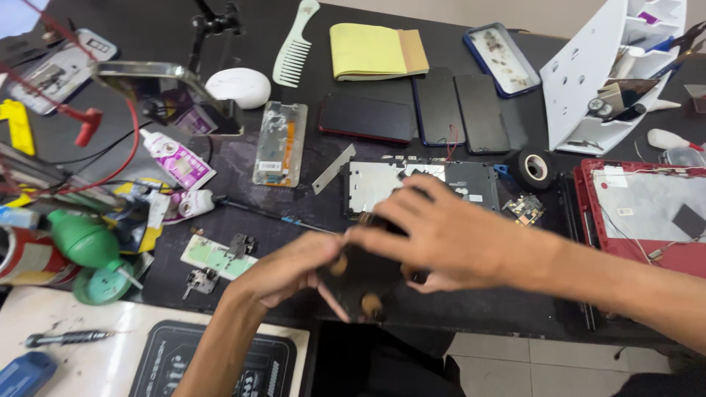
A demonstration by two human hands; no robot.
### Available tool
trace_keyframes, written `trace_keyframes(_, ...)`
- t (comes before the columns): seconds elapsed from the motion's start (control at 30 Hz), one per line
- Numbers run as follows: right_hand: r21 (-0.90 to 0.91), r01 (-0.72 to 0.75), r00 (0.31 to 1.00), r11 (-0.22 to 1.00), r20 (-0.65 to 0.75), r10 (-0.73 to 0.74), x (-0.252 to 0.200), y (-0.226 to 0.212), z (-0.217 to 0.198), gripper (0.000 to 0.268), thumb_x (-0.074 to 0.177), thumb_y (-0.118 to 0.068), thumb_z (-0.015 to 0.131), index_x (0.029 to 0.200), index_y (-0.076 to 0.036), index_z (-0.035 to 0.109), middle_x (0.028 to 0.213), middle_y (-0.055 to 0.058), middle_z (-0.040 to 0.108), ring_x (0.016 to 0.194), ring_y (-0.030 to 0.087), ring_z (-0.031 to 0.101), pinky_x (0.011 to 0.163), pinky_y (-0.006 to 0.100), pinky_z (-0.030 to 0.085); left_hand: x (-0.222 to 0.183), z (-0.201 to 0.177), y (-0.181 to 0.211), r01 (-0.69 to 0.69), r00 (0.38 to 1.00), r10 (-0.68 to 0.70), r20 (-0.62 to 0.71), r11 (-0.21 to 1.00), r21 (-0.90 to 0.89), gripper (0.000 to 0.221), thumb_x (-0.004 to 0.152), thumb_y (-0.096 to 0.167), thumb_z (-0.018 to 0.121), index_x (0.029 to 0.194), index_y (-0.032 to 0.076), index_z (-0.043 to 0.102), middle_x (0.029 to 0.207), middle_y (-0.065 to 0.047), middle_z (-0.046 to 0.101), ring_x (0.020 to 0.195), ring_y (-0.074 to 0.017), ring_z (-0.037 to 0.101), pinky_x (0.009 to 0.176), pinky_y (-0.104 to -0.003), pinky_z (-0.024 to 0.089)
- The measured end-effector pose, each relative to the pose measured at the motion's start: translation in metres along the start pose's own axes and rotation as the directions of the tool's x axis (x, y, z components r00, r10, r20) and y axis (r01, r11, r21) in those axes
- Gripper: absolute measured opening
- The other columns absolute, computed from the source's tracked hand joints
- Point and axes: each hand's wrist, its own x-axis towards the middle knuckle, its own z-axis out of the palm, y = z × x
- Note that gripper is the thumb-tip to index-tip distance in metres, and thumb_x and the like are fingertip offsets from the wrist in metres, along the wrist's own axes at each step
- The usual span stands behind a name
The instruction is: The person attaches plastic clamps to the edges of a smartphone and then uses a small tool to guide a thin wire through a channel inside a red laptop panel.
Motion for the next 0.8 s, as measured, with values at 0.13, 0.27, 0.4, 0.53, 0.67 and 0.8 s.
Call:
trace_keyframes(0.13,0.027,-0.342,0.938,0.939,0.071,0.340,-0.016,0.048,-0.015,0.102,0.055,-0.054,0.090,0.140,-0.013,0.049,0.121,0.018,0.058,0.113,0.036,0.058,0.097,0.053,0.046,0.034,0.016,0.025,-0.200,0.970,0.170,-0.175,0.965,-0.169,0.045,0.092,0.045,0.050,0.117,0.011,0.066,0.092,-0.010,0.074,0.071,-0.0212,0.079,0.062,-0.033,0.065)
trace_keyframes(0.27,0.131,-0.653,0.757,0.746,0.082,0.648,-0.038,0.105,-0.013,0.108,0.058,-0.065,0.084,0.143,-0.008,0.050,0.122,0.023,0.059,0.111,0.037,0.061,0.092,0.049,0.052,0.054,0.019,0.014,-0.287,0.872,0.309,-0.380,0.951,0.115,0.029,0.100,0.026,0.061,0.099,-0.002,0.068,0.096,-0.014,0.072,0.063,-0.0192,0.073,0.055,-0.029,0.059)
trace_keyframes(0.4,0.234,-0.844,0.509,0.483,0.065,0.858,-0.064,0.165,0.006,0.115,0.059,-0.069,0.080,0.146,-0.001,0.049,0.111,0.029,0.066,0.099,0.040,0.071,0.085,0.048,0.058,0.061,0.016,-0.009,-0.269,0.856,0.324,-0.402,0.945,0.188,0.026,0.098,0.026,0.065,0.091,0.001,0.066,0.088,-0.008,0.070,0.057,-0.0131,0.068,0.049,-0.024,0.053)
trace_keyframes(0.53,0.127,-0.941,0.317,0.314,0.006,0.948,-0.084,0.204,0.030,0.114,0.067,-0.078,0.076,0.141,0.007,0.052,0.105,0.031,0.071,0.097,0.043,0.072,0.089,0.050,0.055,0.063,0.021,-0.021,-0.217,0.840,0.325,-0.435,0.935,0.281,0.032,0.098,0.029,0.067,0.079,0.003,0.062,0.073,-0.004,0.064,0.052,-0.0094,0.063,0.043,-0.023,0.047)
trace_keyframes(0.67,0.066,-0.961,0.265,0.268,-0.055,0.963,-0.090,0.214,0.044,0.111,0.070,-0.078,0.074,0.132,0.012,0.056,0.103,0.032,0.072,0.097,0.045,0.072,0.089,0.051,0.056,0.058,0.030,-0.022,-0.166,0.836,0.324,-0.443,0.919,0.359,0.037,0.097,0.030,0.068,0.072,0.004,0.060,0.067,-0.003,0.063,0.050,-0.0074,0.061,0.043,-0.022,0.044)
trace_keyframes(0.8,0.044,-0.969,0.245,0.245,-0.009,0.970,-0.089,0.215,0.053,0.109,0.074,-0.078,0.072,0.124,0.017,0.057,0.098,0.035,0.072,0.096,0.047,0.073,0.089,0.051,0.056,0.054,0.035,-0.021,-0.206,0.826,0.379,-0.418,0.893,0.401,0.037,0.097,0.030,0.068,0.072,0.003,0.059,0.067,-0.002,0.062,0.051,-0.0070,0.060,0.045,-0.023,0.045)
